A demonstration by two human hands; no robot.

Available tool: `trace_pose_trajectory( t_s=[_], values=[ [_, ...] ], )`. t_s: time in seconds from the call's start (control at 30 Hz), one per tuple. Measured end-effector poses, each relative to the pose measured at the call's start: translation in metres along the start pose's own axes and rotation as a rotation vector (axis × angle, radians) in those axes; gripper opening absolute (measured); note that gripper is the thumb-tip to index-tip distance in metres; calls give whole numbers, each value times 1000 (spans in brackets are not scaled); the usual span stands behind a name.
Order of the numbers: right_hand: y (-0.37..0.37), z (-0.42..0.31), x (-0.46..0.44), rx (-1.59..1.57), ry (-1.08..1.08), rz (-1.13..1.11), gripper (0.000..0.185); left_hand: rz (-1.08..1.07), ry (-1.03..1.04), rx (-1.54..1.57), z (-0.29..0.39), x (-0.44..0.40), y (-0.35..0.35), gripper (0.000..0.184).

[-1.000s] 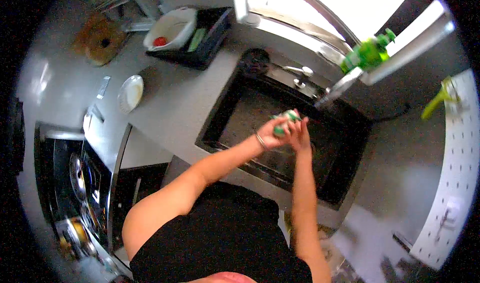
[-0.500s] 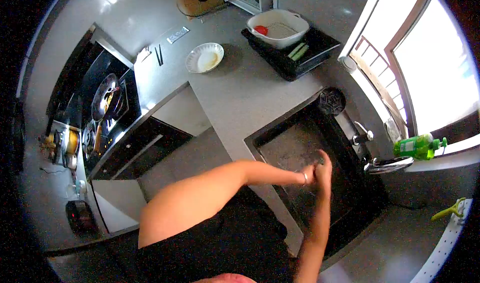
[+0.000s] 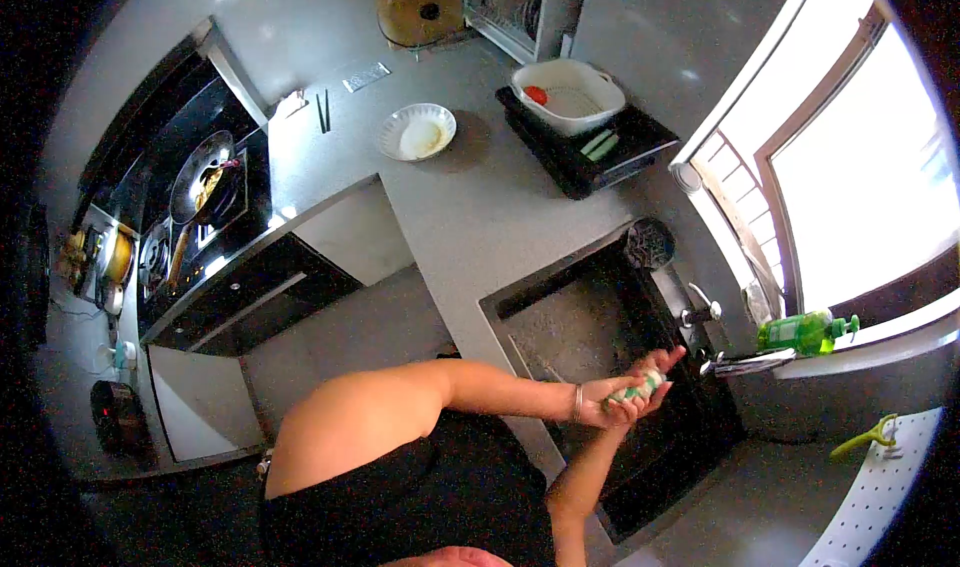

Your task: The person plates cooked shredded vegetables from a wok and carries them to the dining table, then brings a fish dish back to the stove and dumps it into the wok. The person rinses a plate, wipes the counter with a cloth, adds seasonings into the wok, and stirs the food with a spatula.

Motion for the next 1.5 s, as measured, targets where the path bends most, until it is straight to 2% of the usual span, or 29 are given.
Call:
trace_pose_trajectory(
  t_s=[0.07, 0.1, 0.13, 0.17, 0.2, 0.27, 0.3, 0.33, 0.4, 0.43, 0.53, 0.57, 0.67, 0.7, 0.8, 0.83, 0.87, 0.93, 0.97, 1.03, 1.1, 1.17, 1.23, 1.27, 1.3, 1.33, 1.37, 1.43, 1.5],
  values=[
    [-12, -24, 1, 51, 13, -131, 65, 65, -35, -107, 4, 2, 14, 23],
    [-16, -33, 1, 75, 25, -196, 65, 254, -16, -270, 7, 3, 23, 19],
    [-16, -34, 0, 96, 38, -261, 64, 336, -45, -376, 18, 3, 14, 19],
    [4, -32, 1, 364, 103, -41, 58, 421, -70, -482, 37, 5, -3, 19],
    [10, -31, -1, 571, 218, 11, 56, 507, -95, -585, 47, 9, -9, 20],
    [12, -30, 0, 993, 440, 112, 53, 827, -106, -868, 49, 17, -15, 27],
    [17, -19, -4, 1078, 491, 65, 49, 886, -170, -1022, 53, 25, -22, 24],
    [25, -15, -2, 1207, 547, 123, 47, 948, -234, -1175, 55, 30, -28, 21],
    [-6, -4, 9, 1088, 492, 187, 39, 1149, -65, -1526, 70, 28, -58, 9],
    [-19, -5, 13, 1168, 530, 230, 41, 1181, -42, -1702, 78, 31, -70, 7],
    [-43, 5, 25, 1027, 439, 331, 39, 1271, 25, -2229, 90, 37, -91, 22],
    [-71, 6, 30, 1027, 360, 296, 38, 1297, 39, -2408, 91, 39, -90, 28],
    [-102, 14, 44, 818, 317, 535, 39, 1381, 100, -2443, 56, 59, -58, 31],
    [-109, 16, 47, 746, 298, 563, 40, 1325, 177, -2536, 60, 64, -64, 32],
    [-137, 18, 55, 525, 234, 644, 41, 1387, 98, -2635, 53, 70, -51, 31],
    [-133, 16, 57, 469, 257, 523, 41, 1420, 61, -2662, 56, 71, -47, 33],
    [-135, 14, 58, 424, 283, 570, 42, 1455, 25, -2684, 60, 69, -43, 34],
    [-68, 21, 50, 333, 342, 667, 43, 1538, -91, -2717, 69, 66, -29, 41],
    [-84, 12, 59, 283, 382, 518, 44, 1539, -186, -2798, 67, 70, -18, 44],
    [-78, 5, 78, 1094, 567, 348, 49, 1476, -302, -2937, 61, 83, 12, 49],
    [-85, 2, 91, 1510, 634, 240, 58, 1483, -175, -2986, 54, 85, 27, 46],
    [-97, 12, 85, 1541, 616, 253, 71, 1434, -100, -3113, 64, 83, 26, 44],
    [-52, 30, 74, 722, 723, 582, 78, 1123, -124, -3379, 70, 79, 16, 41],
    [-58, 35, 72, 584, 679, 521, 77, 946, -137, -3503, 69, 79, 14, 39],
    [-74, 37, 71, 449, 634, 457, 76, 873, -66, -3478, 67, 77, 13, 39],
    [-88, 38, 69, 316, 591, 392, 76, 946, 17, -3400, 67, 77, 15, 41],
    [-87, 37, 65, 378, 660, 362, 60, 1014, 96, -3319, 67, 78, 18, 43],
    [-87, 35, 52, 757, 451, 350, 47, 1115, 149, -3025, 74, 89, 28, 47],
    [-79, 37, 36, 923, 354, 272, 37, 1148, 118, -2607, 86, 105, 46, 52]
  ],
)
Point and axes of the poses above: each hand's wrist, its own x-axis away from the middle knuckle, its own y-axis out of the palm, z = x × y, the point moved 2 cm from there along -x, towards the middle knuckle, and after that the axes turned 11 degrees about -z, right-handed, at the moved point
